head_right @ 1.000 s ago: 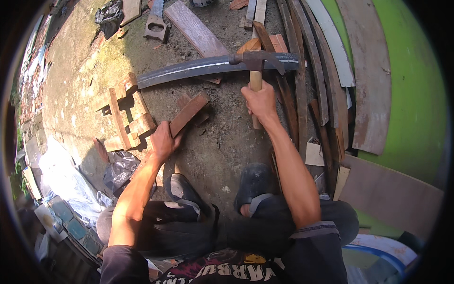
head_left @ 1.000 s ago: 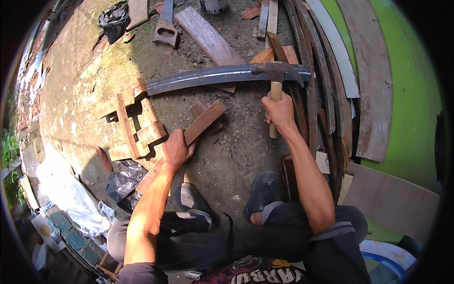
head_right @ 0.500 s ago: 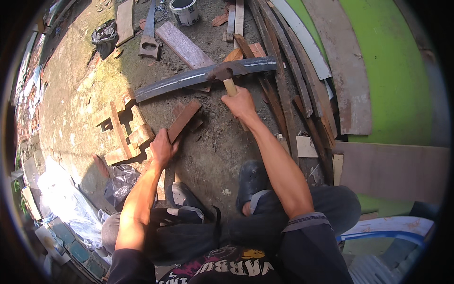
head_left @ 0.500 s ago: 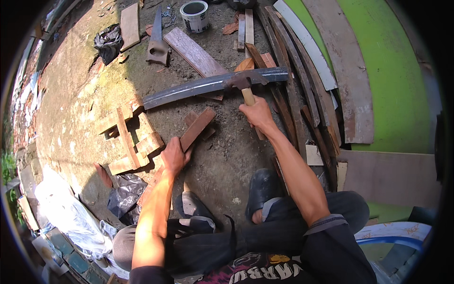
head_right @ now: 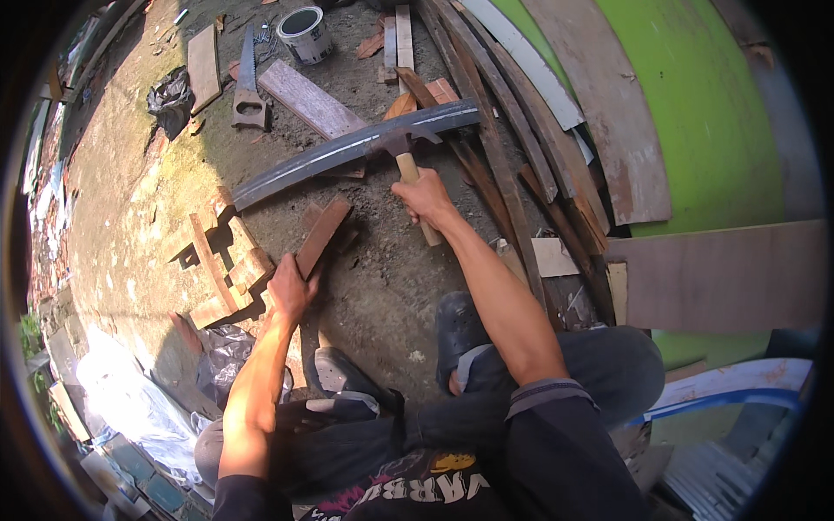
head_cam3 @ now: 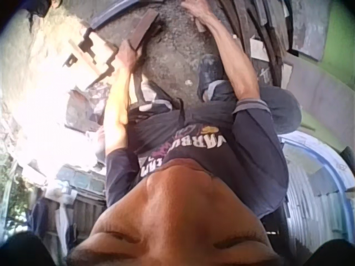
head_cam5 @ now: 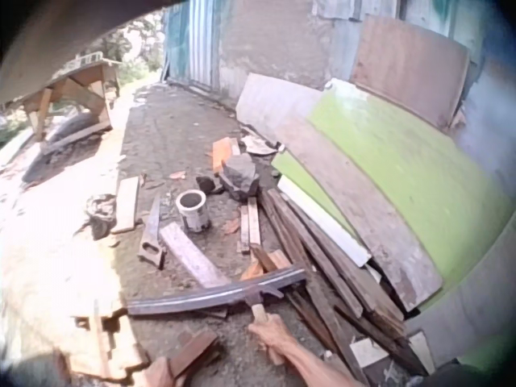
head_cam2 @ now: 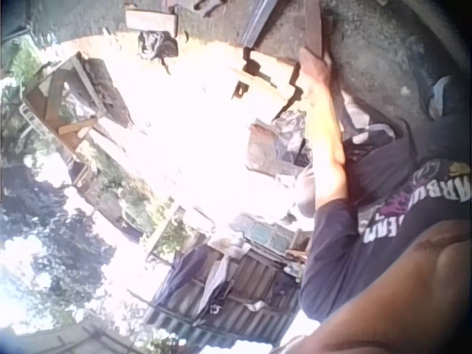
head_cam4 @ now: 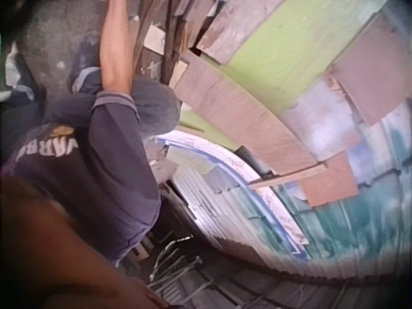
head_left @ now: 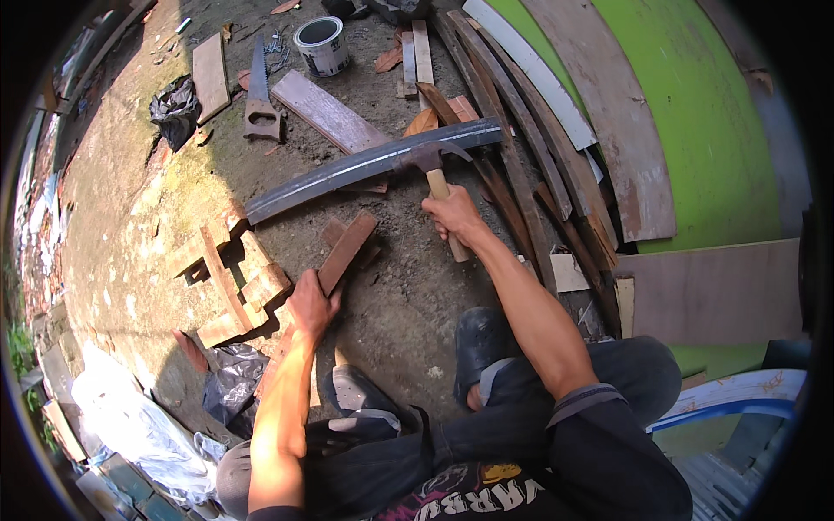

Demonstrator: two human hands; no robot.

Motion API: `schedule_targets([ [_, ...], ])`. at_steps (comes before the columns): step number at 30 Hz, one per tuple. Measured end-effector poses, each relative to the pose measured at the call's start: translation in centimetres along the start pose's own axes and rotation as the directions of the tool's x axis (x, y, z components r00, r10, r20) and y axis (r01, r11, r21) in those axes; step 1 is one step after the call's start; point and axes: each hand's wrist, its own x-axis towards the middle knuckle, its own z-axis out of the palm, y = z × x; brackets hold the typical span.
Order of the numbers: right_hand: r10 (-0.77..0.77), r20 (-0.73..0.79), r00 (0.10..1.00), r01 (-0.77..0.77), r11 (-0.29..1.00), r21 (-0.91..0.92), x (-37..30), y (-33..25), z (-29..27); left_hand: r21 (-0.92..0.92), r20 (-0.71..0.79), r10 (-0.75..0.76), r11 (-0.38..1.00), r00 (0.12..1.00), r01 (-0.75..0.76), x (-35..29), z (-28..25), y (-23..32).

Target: The person sits on the ground and uses a hammer to drive nails into small wooden planks. They repeatedly pick up planks, position them, hammer nails, and set them aside.

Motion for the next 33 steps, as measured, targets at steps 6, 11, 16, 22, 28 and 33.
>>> schedule_targets([
  [6,0.045,0.049,0.998,-0.045,0.999,0.006,0.5,-0.3,1.0,0.022,0.043,-0.010,1.000,0.999,0.010,0.0,-0.3,0.3],
  [11,0.153,0.185,0.971,-0.092,0.949,-0.303,1.2,-1.8,0.4,0.036,0.061,-0.027,0.999,0.998,0.025,0.0,-0.3,-0.1],
  [16,-0.016,0.035,0.999,0.013,0.997,0.070,2.2,-2.2,-0.5,0.030,0.078,-0.015,0.999,0.997,0.013,0.1,-0.8,0.3],
  [22,0.266,0.217,0.939,-0.194,0.933,-0.303,1.6,1.2,-0.5,0.046,0.072,-0.046,0.998,0.996,0.043,0.1,-0.4,-0.3],
  [28,-0.029,-0.069,0.997,0.038,0.990,0.132,2.6,-0.9,-0.3,0.040,0.071,-0.037,0.999,0.997,0.035,0.0,-0.4,-0.2],
  [33,0.349,0.127,0.928,-0.238,0.822,-0.518,1.7,4.2,1.8,0.056,0.069,-0.053,0.997,0.996,0.049,0.2,-0.3,0.4],
])
